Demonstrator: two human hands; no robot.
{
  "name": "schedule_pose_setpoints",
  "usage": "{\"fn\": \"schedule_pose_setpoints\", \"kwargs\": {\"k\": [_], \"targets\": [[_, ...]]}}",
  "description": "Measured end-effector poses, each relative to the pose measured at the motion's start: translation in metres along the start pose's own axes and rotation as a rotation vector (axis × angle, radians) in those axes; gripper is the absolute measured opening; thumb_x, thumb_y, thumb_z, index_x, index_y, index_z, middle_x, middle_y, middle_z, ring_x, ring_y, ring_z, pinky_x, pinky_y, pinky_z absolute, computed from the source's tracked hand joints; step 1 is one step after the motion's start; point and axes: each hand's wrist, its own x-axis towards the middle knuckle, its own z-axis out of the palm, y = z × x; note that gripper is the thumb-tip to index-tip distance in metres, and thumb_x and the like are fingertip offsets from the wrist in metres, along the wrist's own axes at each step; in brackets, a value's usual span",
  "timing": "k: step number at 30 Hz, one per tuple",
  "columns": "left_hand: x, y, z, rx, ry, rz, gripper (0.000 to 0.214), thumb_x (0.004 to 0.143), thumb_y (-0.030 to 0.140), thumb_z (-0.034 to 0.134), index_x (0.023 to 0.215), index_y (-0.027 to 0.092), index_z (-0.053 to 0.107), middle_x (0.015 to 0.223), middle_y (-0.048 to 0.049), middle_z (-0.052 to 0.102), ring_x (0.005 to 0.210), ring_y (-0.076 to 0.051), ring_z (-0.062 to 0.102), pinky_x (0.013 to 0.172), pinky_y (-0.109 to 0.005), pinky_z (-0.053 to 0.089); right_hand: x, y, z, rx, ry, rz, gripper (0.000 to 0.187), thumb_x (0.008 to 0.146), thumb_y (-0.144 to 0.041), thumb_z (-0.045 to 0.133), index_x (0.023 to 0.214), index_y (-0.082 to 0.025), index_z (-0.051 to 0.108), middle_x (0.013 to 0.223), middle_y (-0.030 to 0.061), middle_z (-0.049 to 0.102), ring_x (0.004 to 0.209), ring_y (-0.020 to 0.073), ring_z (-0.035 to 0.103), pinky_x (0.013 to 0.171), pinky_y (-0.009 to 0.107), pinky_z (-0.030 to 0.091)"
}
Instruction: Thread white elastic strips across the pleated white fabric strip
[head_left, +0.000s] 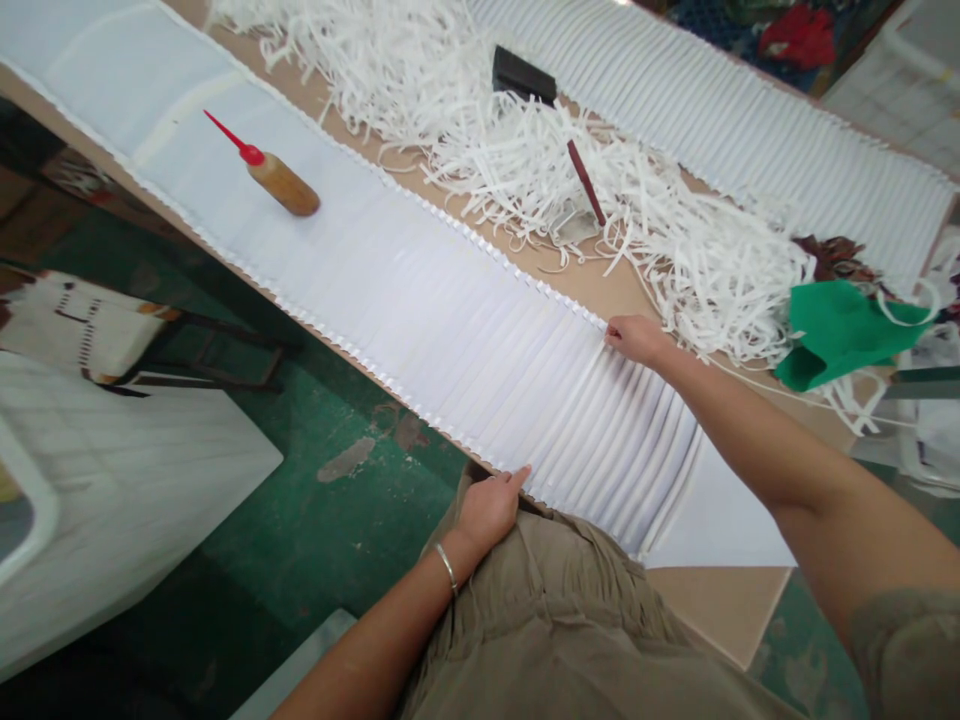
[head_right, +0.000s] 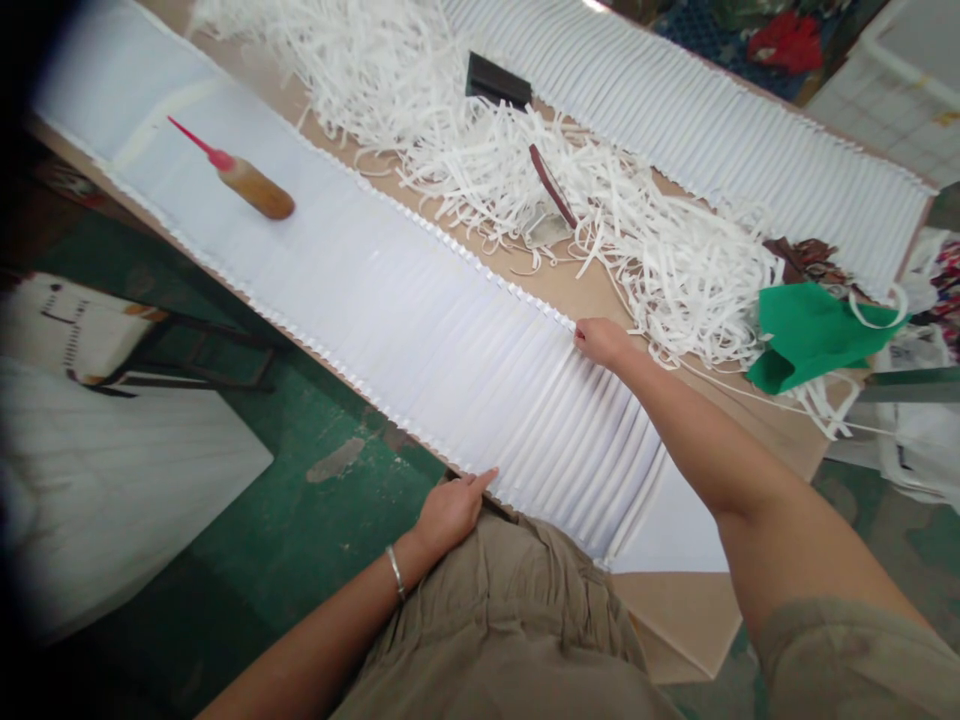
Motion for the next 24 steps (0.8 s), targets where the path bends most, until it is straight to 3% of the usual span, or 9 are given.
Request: {"fn": "schedule_pose_setpoints", "kwargs": {"k": [16,20,24], "targets": [[0.003,-0.002,-0.003,-0.032,-0.006,-0.008,0.059,0.097,0.014,0.038,0.154,0.025,0.046,0.119,-0.0123,0.071,0.099,-0.025,0.071,0.086,-0.034,0.054,0.011,-0.006,0.014,0.061,0.016,0.078,0.019,0.090,-0.026,0.058,0.100,-0.018,0.072,0.103,0.0118,0.075,0.095,0.0231,0.067,0.079,0.028,0.045],[0.007,-0.006,0.003,-0.294,0.077,-0.066,0.051,0.095,0.018,0.043,0.142,0.023,0.060,0.114,-0.0107,0.074,0.099,-0.023,0.070,0.088,-0.033,0.054,0.000,0.004,0.007,0.051,0.116,0.194,0.028,0.097,-0.027,0.047,0.113,-0.017,0.068,0.113,0.0160,0.072,0.100,0.0260,0.066,0.082,0.032,0.046],[0.009,-0.008,0.013,-0.654,0.169,-0.136,0.040,0.095,0.024,0.042,0.124,0.017,0.069,0.086,-0.0061,0.073,0.082,-0.021,0.068,0.077,-0.030,0.054,-0.027,0.046,-0.001,0.014,0.249,0.433,0.042,0.102,-0.038,0.036,0.124,-0.012,0.060,0.117,0.0233,0.066,0.099,0.0333,0.066,0.081,0.040,0.048]]}}
